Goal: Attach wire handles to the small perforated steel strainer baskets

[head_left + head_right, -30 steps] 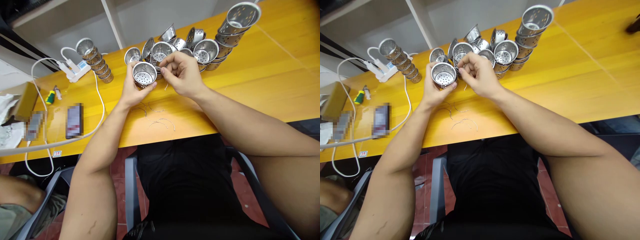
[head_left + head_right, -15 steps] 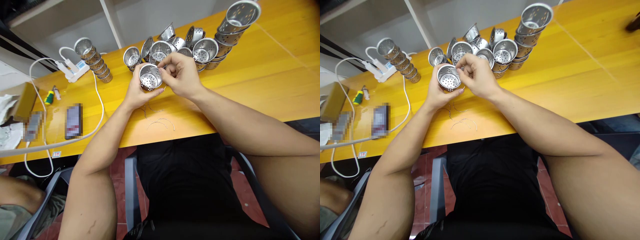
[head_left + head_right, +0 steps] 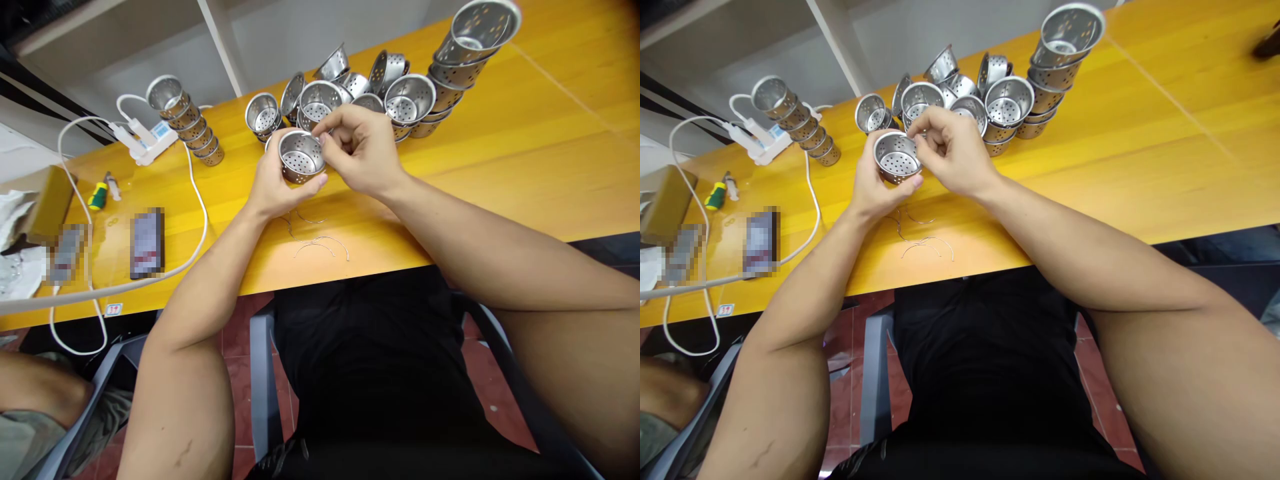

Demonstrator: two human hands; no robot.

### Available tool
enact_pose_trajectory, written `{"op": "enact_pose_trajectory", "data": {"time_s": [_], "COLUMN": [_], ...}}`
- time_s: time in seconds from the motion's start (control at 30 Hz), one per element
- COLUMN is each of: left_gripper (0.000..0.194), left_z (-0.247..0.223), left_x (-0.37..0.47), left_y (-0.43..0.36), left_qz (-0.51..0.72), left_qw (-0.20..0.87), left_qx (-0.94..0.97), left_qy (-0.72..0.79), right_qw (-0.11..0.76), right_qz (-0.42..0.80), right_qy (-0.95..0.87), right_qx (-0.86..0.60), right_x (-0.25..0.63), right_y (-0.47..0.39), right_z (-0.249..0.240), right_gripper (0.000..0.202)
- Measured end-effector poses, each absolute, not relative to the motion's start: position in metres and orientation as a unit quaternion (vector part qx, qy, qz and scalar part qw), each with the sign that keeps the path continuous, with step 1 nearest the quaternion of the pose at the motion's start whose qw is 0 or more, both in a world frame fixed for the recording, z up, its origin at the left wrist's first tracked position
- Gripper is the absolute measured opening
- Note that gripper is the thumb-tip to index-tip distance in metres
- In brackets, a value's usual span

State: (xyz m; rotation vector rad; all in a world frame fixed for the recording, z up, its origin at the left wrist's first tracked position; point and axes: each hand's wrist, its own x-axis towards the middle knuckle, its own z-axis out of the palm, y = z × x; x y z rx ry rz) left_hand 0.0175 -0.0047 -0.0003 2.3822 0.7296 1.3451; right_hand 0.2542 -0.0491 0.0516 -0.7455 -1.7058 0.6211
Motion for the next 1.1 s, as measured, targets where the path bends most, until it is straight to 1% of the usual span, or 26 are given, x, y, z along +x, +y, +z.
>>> {"op": "enact_pose_trajectory", "data": {"time_s": [0.1,0.2,0.4,0.6,0.73,0.87,1.1], "left_gripper": [0.088,0.082,0.087,0.096,0.09,0.083,0.085], "left_z": [0.0,0.001,0.001,-0.002,0.001,0.007,0.013], "left_x": [0.018,0.017,0.012,0.009,0.008,0.009,0.009], "left_y": [-0.005,-0.007,-0.005,-0.001,0.0,-0.005,-0.011], "left_qz": [0.516,0.518,0.487,0.458,0.447,0.445,0.44], "left_qw": [0.183,0.212,0.233,0.197,0.19,0.196,0.185], "left_qx": [0.806,0.796,0.8,0.828,0.837,0.839,0.841], "left_qy": [0.226,0.232,0.263,0.255,0.25,0.245,0.256], "right_qw": [0.537,0.503,0.462,0.46,0.459,0.469,0.467], "right_qz": [0.248,0.243,0.294,0.366,0.409,0.421,0.403], "right_qy": [-0.753,-0.78,-0.792,-0.774,-0.758,-0.746,-0.754], "right_qx": [-0.289,-0.282,-0.272,-0.236,-0.218,-0.215,-0.226], "right_x": [0.259,0.266,0.272,0.27,0.267,0.264,0.263], "right_y": [-0.054,-0.056,-0.052,-0.047,-0.045,-0.045,-0.046], "right_z": [0.062,0.07,0.068,0.063,0.061,0.06,0.059], "right_gripper": [0.044,0.049,0.056,0.063,0.065,0.068,0.058]}}
